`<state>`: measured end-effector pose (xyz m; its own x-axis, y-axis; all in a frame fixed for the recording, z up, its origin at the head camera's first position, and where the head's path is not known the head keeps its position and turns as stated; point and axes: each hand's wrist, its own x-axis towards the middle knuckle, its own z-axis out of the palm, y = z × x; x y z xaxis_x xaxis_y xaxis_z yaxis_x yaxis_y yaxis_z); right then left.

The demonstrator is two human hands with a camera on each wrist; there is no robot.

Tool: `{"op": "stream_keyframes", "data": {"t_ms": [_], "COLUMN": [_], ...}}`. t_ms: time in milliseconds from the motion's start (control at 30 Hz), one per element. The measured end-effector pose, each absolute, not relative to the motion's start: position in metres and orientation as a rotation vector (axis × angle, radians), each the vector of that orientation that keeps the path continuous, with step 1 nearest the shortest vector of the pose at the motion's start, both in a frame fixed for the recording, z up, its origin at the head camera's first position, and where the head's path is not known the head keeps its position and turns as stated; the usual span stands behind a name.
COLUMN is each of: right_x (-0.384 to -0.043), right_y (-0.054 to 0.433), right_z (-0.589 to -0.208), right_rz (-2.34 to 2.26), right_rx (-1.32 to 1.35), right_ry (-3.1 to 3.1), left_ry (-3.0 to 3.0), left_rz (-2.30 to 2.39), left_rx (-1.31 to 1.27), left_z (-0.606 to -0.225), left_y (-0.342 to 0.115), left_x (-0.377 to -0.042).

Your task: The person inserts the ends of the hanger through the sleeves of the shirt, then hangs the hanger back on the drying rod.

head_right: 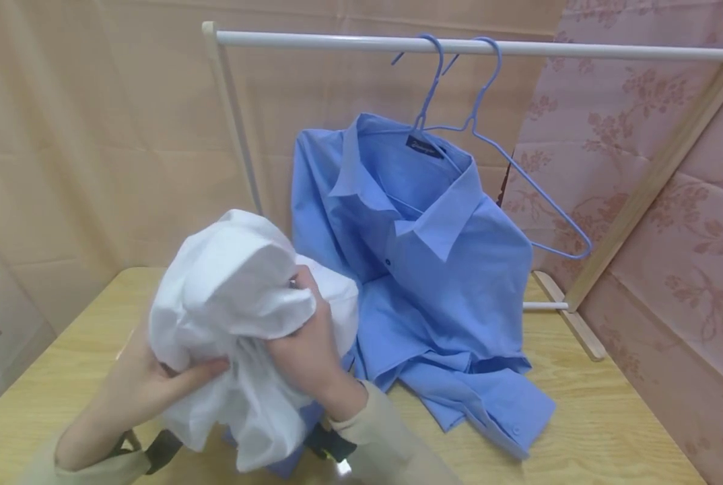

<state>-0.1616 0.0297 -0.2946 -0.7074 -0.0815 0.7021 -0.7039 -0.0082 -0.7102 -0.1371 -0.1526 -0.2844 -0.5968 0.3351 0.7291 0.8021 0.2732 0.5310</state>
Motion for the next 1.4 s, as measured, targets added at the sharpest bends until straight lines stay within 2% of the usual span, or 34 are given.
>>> {"op": "stream_keyframes", "data": {"t_ms": [133, 467, 733, 1000, 1400], "right_x": [-0.151, -0.144, -0.154, -0.168, -0.185], "right_y": [0.040, 0.059, 0.070, 0.076, 0.081], "right_z": [-0.289, -0.308, -0.324, -0.339, -0.359], "right_rz": [1.653, 1.417, 1.305, 1.091, 1.079], "right_rx": [0.807, 0.602, 0.402, 0.504, 0.699], "right_ry": [-1.827, -2.045, -2.399, -2.549, -2.774], "left_ry": [-2.181, -2.465, -2.653, -2.727, -2.875], "left_rz": [-1.390, -1.450, -1.468, -1.485, -1.379], "left_rx": [-1.139, -1.119, -0.923, -0.872, -0.766], "left_z": [-0.289, -0.316, -0.334, -0.353, -0.371], "left_y": [-0.147, -0.131, -0.124, -0.123, -0.125], "left_x": [-0.138, -0.150, -0.167, -0.185, -0.199]}}
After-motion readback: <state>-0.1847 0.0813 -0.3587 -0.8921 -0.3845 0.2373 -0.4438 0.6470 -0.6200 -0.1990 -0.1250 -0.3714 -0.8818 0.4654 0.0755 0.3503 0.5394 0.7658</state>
